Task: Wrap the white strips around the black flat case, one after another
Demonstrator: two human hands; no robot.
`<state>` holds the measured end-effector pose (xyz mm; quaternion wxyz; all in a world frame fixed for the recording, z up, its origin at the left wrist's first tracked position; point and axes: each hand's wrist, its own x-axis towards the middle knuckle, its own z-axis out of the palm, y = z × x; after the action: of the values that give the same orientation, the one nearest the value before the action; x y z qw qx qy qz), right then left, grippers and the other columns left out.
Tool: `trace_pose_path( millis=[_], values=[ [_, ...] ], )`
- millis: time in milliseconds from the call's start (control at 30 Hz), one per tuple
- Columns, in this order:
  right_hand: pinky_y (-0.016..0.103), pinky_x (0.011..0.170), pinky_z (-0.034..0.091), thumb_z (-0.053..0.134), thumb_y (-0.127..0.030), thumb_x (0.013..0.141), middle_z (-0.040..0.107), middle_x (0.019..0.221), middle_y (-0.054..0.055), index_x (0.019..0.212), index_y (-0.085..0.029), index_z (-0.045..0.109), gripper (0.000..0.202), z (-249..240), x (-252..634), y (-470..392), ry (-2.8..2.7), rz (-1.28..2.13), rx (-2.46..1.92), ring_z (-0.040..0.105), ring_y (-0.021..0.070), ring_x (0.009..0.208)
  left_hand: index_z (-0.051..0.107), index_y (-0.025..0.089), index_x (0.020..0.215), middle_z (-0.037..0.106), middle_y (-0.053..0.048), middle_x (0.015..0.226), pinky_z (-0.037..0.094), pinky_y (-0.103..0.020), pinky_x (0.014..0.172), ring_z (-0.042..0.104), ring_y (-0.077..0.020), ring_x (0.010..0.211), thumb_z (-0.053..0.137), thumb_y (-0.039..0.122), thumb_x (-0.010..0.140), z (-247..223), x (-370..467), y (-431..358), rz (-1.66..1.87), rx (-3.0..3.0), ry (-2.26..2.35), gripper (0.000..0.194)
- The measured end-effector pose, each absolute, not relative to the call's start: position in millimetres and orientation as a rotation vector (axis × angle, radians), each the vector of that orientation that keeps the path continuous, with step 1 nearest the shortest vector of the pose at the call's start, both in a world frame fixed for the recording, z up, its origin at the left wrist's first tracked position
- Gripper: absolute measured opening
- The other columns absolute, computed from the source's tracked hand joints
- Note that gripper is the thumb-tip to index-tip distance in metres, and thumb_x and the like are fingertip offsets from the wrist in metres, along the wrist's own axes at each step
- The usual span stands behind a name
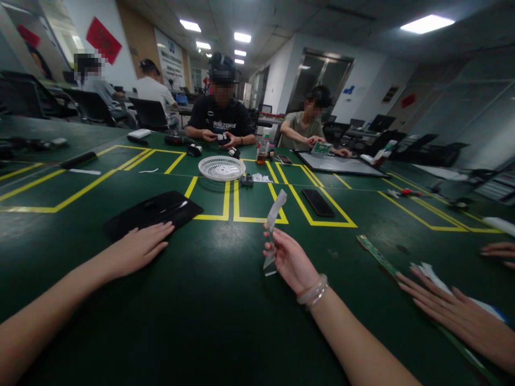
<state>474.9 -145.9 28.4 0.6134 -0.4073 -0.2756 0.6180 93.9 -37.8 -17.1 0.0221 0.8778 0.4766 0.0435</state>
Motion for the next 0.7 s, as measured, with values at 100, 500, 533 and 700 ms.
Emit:
trace_pose_path(
  millis=[100, 500, 533, 700],
  values=[
    [0.02, 0.062, 0.052, 0.08, -0.027, 0.073, 0.065, 0.092, -0.001, 0.103, -0.02, 0.073, 0.031, 31.1, 474.0, -147.2, -0.675, 1.361, -0.952, 0.056, 0.0076, 0.067, 0.032, 0.03, 0.153, 0.033, -0.007, 0.157, 0.03, -0.059, 0.115, 0.034, -0.0264, 0.145, 0.031, 0.04, 0.1, -1.9, 134.9, -70.6, -0.025, 2.745, 1.233, 0.054],
    [0.036, 0.085, 0.05, 0.067, -0.036, 0.089, 0.06, 0.108, 0.006, 0.119, -0.028, 0.07, 0.031, 20.0, 474.4, -150.5, -1.567, 0.736, -1.197, 0.058, 0.0201, 0.098, 0.02, 0.037, 0.155, 0.028, -0.001, 0.159, 0.022, -0.061, 0.118, 0.027, -0.0243, 0.148, 0.042, -0.001, 0.077, 11.9, 173.7, -120.0, -0.184, 2.876, 0.686, 0.09],
    [0.038, 0.088, 0.049, 0.065, -0.034, 0.09, 0.06, 0.11, 0.007, 0.124, -0.028, 0.068, 0.034, 18.6, 472.7, -151.5, -1.693, 0.648, -1.207, 0.058, 0.0215, 0.101, 0.023, 0.035, 0.155, 0.03, -0.002, 0.159, 0.023, -0.059, 0.119, 0.028, -0.0245, 0.148, 0.043, 0.0, 0.078, 11.7, 174.7, -121.1, -0.162, 2.888, 0.678, 0.086],
    [0.043, 0.089, 0.05, 0.057, -0.024, 0.095, 0.061, 0.12, 0.01, 0.139, -0.027, 0.054, 0.044, 11.4, 462.3, -153.7, -2.132, 0.361, -1.293, 0.059, 0.0248, 0.107, 0.048, 0.026, 0.144, 0.046, -0.004, 0.15, 0.035, -0.042, 0.117, 0.044, -0.0231, 0.139, 0.049, 0.015, 0.092, 8.4, 186.8, -134.6, 0.089, 2.986, 0.632, 0.053]
  ],
)
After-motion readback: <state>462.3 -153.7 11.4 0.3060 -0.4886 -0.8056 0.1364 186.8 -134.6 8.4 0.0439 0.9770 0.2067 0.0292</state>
